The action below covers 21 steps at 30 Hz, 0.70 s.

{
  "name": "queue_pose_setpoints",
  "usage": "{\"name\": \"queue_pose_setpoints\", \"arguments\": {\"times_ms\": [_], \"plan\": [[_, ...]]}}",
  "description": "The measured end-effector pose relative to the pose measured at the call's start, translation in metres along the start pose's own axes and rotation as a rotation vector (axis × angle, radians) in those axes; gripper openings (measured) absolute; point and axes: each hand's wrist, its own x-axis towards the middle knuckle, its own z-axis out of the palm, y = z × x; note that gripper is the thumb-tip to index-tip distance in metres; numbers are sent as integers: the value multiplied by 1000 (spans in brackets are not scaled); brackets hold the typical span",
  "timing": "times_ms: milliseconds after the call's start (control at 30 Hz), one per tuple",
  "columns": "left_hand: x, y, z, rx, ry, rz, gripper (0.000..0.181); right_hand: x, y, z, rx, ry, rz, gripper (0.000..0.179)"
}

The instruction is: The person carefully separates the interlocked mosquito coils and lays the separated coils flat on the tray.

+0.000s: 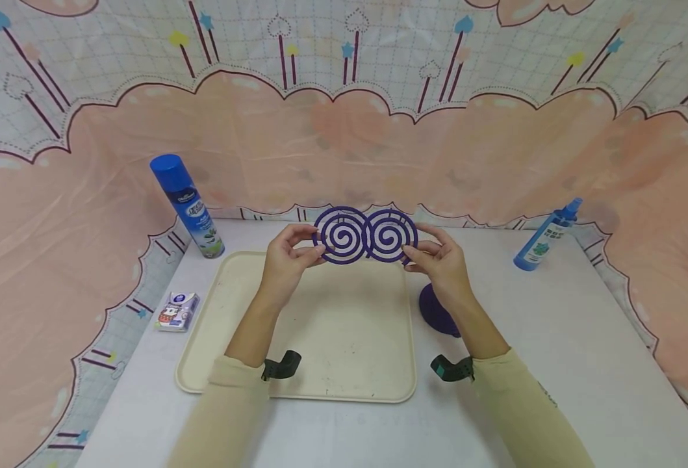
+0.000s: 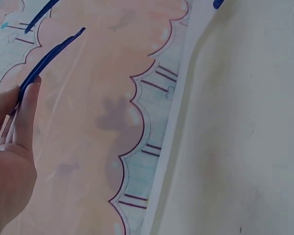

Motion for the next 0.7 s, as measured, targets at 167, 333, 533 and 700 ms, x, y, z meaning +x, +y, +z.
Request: {"name": "queue_pose_setpoints", "arguments": {"times_ms": [167,333,533,700], "plan": [[0,5,-16,84,53,-23,32,2,-1,0,8,14,-13,41],[0,8,-34,157,90,-48,30,6,2,-1,-35,17,-52,28],[1,9,-51,217,150,-92,32,13,11,1,-98,3,-27,15],[-1,7,-60,245,180,-128,33,15,22,5,-180,-24,21,27]]}}
